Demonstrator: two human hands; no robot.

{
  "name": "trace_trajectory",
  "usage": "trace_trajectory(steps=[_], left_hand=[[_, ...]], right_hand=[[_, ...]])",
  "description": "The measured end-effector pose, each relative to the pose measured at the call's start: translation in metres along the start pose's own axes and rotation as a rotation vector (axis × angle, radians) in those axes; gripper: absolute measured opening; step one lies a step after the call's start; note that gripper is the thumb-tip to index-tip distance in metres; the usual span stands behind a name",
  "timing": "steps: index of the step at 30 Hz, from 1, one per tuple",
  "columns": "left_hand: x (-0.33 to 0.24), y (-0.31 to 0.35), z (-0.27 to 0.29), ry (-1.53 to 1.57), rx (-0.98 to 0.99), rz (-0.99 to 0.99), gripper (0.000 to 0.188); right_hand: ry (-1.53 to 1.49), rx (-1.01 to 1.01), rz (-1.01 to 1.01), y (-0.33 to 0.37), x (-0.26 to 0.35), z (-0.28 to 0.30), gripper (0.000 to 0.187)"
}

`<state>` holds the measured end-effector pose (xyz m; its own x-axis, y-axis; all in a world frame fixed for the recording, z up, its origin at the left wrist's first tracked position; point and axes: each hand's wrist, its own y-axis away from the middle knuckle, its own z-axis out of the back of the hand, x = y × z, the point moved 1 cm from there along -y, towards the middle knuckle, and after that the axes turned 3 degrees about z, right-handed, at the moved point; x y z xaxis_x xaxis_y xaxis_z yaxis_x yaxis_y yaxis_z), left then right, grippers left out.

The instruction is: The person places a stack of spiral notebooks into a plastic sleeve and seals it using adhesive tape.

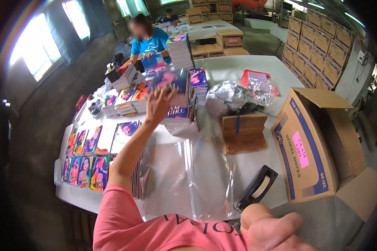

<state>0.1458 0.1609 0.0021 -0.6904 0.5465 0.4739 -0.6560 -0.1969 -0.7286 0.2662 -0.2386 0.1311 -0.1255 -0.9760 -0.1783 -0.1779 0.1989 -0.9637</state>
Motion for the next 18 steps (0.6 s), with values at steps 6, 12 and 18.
trace_trajectory(steps=[6,12,18], left_hand=[[-0.026,0.053,-0.013,0.582,0.235,0.218,0.072],[-0.017,0.095,-0.047,0.753,0.044,0.845,0.078],[-0.024,0.158,-0.121,1.543,0.065,1.094,0.094]], right_hand=[[0.077,-0.001,-0.31,0.011,-0.028,-0.012,0.032],[-0.043,0.071,-0.561,0.027,-0.064,-0.029,0.025],[-0.031,0.175,-0.852,0.057,-0.127,-0.019,0.046]])
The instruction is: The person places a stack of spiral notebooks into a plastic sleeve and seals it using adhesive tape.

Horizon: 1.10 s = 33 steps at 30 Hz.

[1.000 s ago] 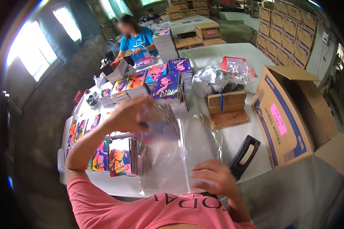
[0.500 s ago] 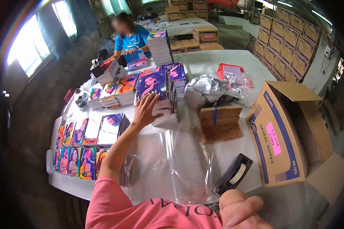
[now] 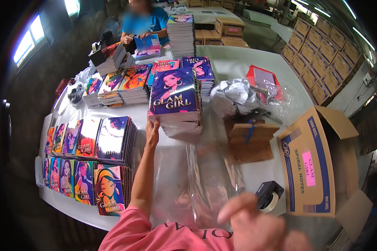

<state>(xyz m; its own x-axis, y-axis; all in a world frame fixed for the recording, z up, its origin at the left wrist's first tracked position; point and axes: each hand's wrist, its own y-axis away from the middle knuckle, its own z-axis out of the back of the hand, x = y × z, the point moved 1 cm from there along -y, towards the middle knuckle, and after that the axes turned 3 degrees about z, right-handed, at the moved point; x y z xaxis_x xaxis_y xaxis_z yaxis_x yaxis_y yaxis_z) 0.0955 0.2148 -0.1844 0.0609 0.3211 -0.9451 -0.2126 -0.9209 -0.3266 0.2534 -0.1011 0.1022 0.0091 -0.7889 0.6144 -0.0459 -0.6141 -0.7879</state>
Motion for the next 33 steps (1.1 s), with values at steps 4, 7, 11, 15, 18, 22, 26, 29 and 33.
trace_trajectory(steps=[4,7,11,15,18,22,26,29,33], left_hand=[[0.015,-0.008,-0.004,0.183,0.005,-0.036,0.09],[-0.008,-0.007,-0.033,0.267,-0.042,0.004,0.085],[-0.021,0.003,-0.043,0.183,-0.106,-0.067,0.082],[-0.01,0.004,-0.042,0.18,-0.178,-0.075,0.083],[-0.014,0.005,-0.036,0.101,-0.101,-0.043,0.082],[-0.013,0.002,-0.032,0.113,-0.035,-0.005,0.08],[-0.007,-0.002,-0.024,0.066,0.057,0.0,0.08],[-0.01,-0.001,-0.017,0.016,0.023,-0.042,0.078],[-0.046,0.061,-0.023,-0.073,-0.208,0.058,0.075]], right_hand=[[0.303,-0.368,-0.127,-0.008,-0.152,0.026,0.098],[0.341,-0.239,-0.526,0.029,-0.262,0.065,0.107],[0.1,-0.34,-0.479,0.033,-0.302,0.04,0.089],[0.189,-0.414,-0.434,0.034,-0.31,0.029,0.073],[0.217,-0.44,-0.4,0.037,-0.309,0.025,0.071],[0.29,-0.422,-0.338,0.045,-0.309,0.022,0.074],[0.241,-0.422,-0.356,0.057,-0.316,0.033,0.08],[0.317,-0.422,-0.341,0.053,-0.305,0.037,0.082],[0.506,-0.56,-0.084,0.036,-0.221,0.041,0.073]])
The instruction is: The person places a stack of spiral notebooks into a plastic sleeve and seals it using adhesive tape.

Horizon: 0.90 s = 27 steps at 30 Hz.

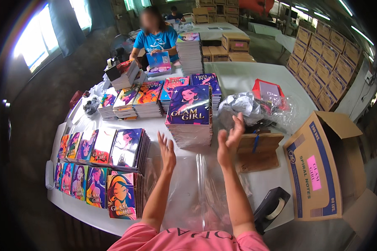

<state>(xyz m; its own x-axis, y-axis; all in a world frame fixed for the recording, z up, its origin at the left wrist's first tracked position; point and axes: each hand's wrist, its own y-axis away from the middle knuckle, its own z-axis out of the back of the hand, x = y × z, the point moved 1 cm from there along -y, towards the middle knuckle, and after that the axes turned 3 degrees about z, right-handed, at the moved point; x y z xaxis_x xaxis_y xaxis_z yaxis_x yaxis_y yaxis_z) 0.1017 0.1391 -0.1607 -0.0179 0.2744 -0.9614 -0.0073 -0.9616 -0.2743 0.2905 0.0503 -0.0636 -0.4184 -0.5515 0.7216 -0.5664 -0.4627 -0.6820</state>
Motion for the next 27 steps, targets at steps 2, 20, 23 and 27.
trace_trajectory(steps=[2,20,23,27], left_hand=[[-0.015,0.057,0.011,-0.455,0.036,-0.23,0.077],[-0.051,0.325,0.059,-0.995,0.719,-0.096,0.059],[-0.058,0.343,0.077,-0.888,0.62,-0.047,0.062],[-0.07,0.352,0.113,-0.863,0.484,-0.039,0.054]], right_hand=[[-0.232,-0.051,0.099,-0.017,0.089,0.026,0.078],[-1.253,0.247,0.574,0.033,0.314,0.096,0.028],[-1.353,0.239,0.529,0.038,0.324,0.073,0.026],[-1.464,0.282,0.54,0.06,0.35,0.037,0.024]])
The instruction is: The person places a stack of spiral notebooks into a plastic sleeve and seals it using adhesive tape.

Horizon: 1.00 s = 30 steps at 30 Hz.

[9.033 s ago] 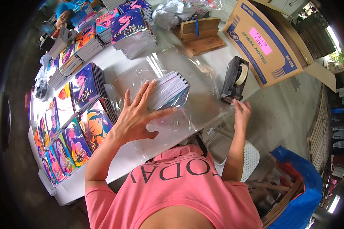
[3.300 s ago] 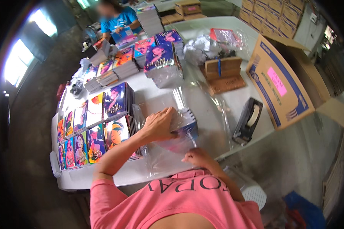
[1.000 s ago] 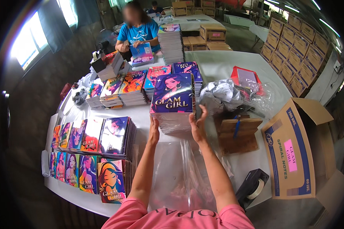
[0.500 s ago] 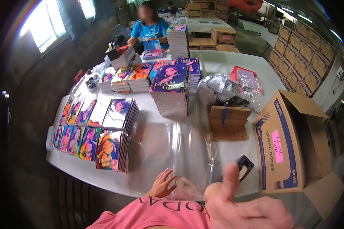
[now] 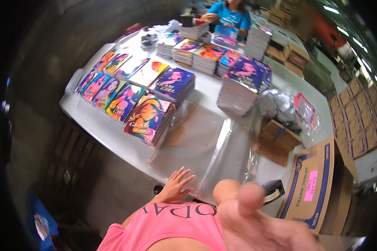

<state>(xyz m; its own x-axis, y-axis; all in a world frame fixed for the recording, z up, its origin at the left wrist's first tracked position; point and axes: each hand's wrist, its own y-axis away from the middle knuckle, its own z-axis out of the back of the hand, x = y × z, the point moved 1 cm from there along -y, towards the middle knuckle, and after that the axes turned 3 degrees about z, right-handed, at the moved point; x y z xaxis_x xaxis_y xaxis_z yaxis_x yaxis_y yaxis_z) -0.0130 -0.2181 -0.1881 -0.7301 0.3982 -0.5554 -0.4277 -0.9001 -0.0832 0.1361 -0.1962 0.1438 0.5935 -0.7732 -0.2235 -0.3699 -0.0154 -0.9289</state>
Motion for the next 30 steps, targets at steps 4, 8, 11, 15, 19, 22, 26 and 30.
trace_trajectory(steps=[4,8,11,15,19,22,26,30], left_hand=[[0.033,0.031,0.038,0.068,-0.203,0.075,0.05],[0.083,0.089,0.081,0.057,-0.303,0.178,0.045],[0.127,0.147,0.111,0.077,-0.334,0.26,0.043],[0.185,0.225,0.154,0.069,-0.357,0.392,0.038],[0.228,0.271,0.196,0.116,-0.39,0.491,0.036],[0.253,0.272,0.226,0.271,-0.398,0.472,0.035],[0.277,0.231,0.247,0.857,-0.389,0.455,0.043],[0.282,0.148,0.282,2.203,-0.084,0.371,0.072]], right_hand=[[0.143,-0.028,0.002,0.022,-0.035,-0.055,0.021],[-0.119,0.031,-0.092,0.059,-0.078,-0.113,0.019],[-0.169,0.153,-0.212,0.091,-0.117,-0.164,0.024],[0.419,0.492,-0.461,0.167,-0.179,-0.148,0.057],[1.476,1.053,-1.031,0.305,-0.225,-0.063,0.091],[1.781,1.289,-0.981,0.383,-0.188,-0.006,0.071],[1.653,0.582,-1.201,0.368,-0.184,-0.015,0.047],[1.641,0.213,-1.103,0.324,-0.223,-0.104,0.05]])
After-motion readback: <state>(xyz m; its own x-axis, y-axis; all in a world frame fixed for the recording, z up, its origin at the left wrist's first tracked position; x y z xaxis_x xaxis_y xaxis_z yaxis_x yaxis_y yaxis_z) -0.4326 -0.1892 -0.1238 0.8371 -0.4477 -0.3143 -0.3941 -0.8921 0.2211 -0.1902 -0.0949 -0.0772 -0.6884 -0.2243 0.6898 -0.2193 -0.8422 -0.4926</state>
